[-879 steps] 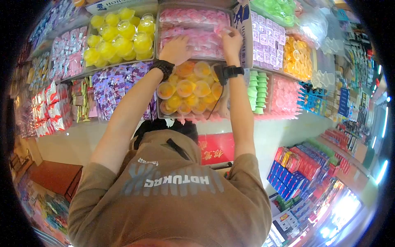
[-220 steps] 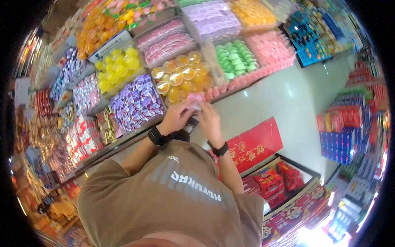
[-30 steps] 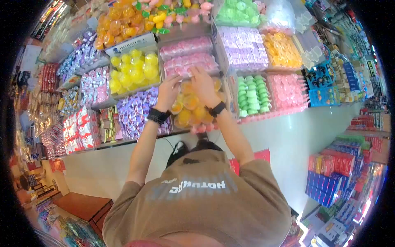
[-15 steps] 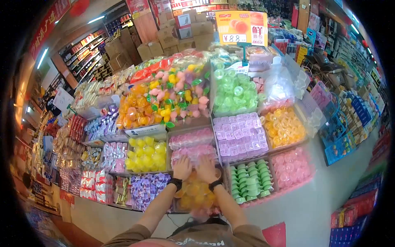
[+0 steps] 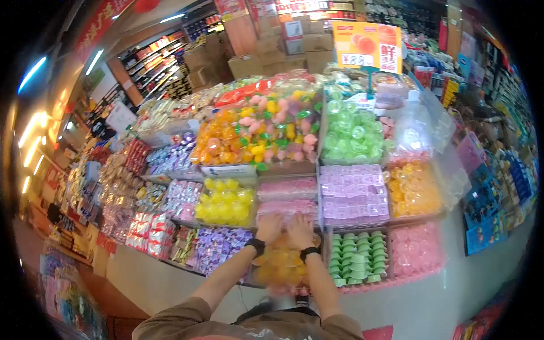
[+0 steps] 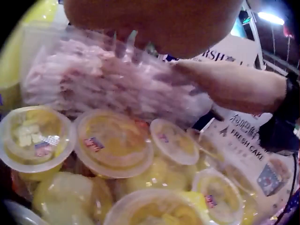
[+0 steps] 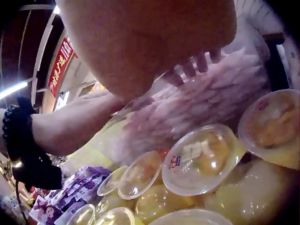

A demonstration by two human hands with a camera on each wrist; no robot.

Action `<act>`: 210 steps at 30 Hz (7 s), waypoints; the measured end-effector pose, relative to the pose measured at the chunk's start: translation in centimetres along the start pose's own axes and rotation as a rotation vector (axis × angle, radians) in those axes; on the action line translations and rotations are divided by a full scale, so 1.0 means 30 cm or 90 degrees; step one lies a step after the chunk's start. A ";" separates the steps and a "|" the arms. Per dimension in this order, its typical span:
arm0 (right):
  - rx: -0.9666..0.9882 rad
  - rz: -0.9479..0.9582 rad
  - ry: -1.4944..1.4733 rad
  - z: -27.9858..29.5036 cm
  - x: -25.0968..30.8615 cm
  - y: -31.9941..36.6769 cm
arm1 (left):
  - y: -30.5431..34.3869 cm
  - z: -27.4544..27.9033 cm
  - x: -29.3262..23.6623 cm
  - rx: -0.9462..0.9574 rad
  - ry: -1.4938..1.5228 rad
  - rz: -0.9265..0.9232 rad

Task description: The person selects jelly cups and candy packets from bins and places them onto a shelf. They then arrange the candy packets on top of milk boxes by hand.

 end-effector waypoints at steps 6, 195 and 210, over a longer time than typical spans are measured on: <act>0.007 0.021 0.071 -0.002 -0.007 -0.004 | 0.217 0.291 -0.194 -0.084 0.235 -0.045; 0.241 0.260 -0.018 -0.617 2.847 0.077 | 2.923 1.088 2.353 0.040 0.256 0.746; 0.223 0.350 -0.150 -0.982 3.403 0.203 | 3.086 1.102 2.477 -0.012 0.295 0.711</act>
Point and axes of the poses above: each hand's wrist, its own y-axis away from the middle knuckle, its own z-axis out of the back of the hand, x = y × z, the point moved 3 cm from there along -y, towards the middle knuckle, and after that the axes turned 2 degrees about -x, right-handed, at the moved point
